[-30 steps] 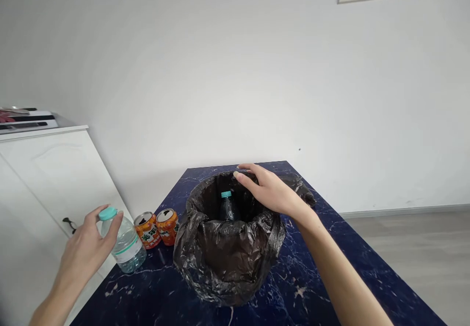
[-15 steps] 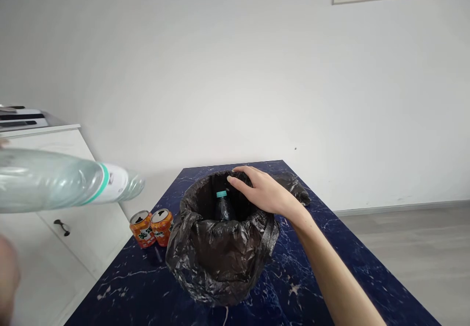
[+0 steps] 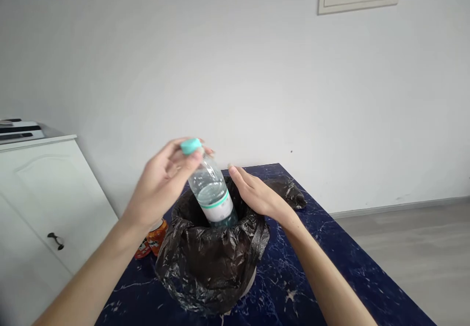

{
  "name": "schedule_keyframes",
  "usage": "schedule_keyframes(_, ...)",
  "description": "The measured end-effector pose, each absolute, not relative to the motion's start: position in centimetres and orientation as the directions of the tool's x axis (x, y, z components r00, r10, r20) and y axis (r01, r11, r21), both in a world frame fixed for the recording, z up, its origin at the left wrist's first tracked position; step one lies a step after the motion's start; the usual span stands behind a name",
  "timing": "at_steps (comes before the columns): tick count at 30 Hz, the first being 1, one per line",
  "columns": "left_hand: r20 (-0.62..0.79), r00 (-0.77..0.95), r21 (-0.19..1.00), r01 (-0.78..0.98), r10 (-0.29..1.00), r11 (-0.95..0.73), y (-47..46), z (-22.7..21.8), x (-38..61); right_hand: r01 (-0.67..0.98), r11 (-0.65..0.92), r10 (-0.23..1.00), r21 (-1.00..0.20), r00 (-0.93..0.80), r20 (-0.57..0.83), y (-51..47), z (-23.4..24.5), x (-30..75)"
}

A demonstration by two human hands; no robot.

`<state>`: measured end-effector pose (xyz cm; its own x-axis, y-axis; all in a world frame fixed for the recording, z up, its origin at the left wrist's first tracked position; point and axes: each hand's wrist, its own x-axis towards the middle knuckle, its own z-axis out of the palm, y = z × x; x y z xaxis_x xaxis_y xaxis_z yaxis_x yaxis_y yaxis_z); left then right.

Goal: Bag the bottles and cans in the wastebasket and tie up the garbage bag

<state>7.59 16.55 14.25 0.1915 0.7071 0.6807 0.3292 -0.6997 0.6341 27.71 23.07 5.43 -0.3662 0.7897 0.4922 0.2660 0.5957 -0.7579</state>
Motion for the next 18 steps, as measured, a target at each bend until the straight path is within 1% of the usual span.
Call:
schedule_keyframes(2,0.587,0.263,0.685,0.344,0.766,-0.643,17.5,13.3,7.8,0.248,0.585,0.791,-0.772,-0.385,0.475,23.0,5.6,27.7)
schedule_keyframes(5,0.474,0.361,0.72,0.366,0.803,-0.589,18.3,12.3,8.1,0.252,0.582,0.791,-0.773,-0.398,0.465,22.7,5.9,27.6)
schedule_keyframes(8,0.363,0.383,0.736,0.441,0.849,-0.514,18.4,11.7,8.2,0.255,0.586,0.787,-0.769,-0.404,0.466,22.7,5.9,27.7)
schedule_keyframes(10,0.315,0.361,0.72,0.512,0.878,-0.469,18.4,11.4,8.0,0.262,0.566,0.804,-0.781,-0.384,0.454,22.8,5.8,27.7)
schedule_keyframes(12,0.28,0.374,0.683,0.569,0.884,-0.457,18.3,11.2,7.9,0.272,0.541,0.825,-0.796,-0.358,0.438,23.0,5.5,27.6)
schedule_keyframes(15,0.247,0.463,0.625,0.595,0.851,-0.505,18.2,10.8,7.6,0.271,0.518,0.841,-0.811,-0.337,0.424,23.1,5.4,27.6)
schedule_keyframes(18,0.283,0.508,0.581,0.584,0.813,-0.567,18.0,10.5,7.5,0.288,0.49,0.86,-0.823,-0.312,0.403,22.8,5.6,27.4)
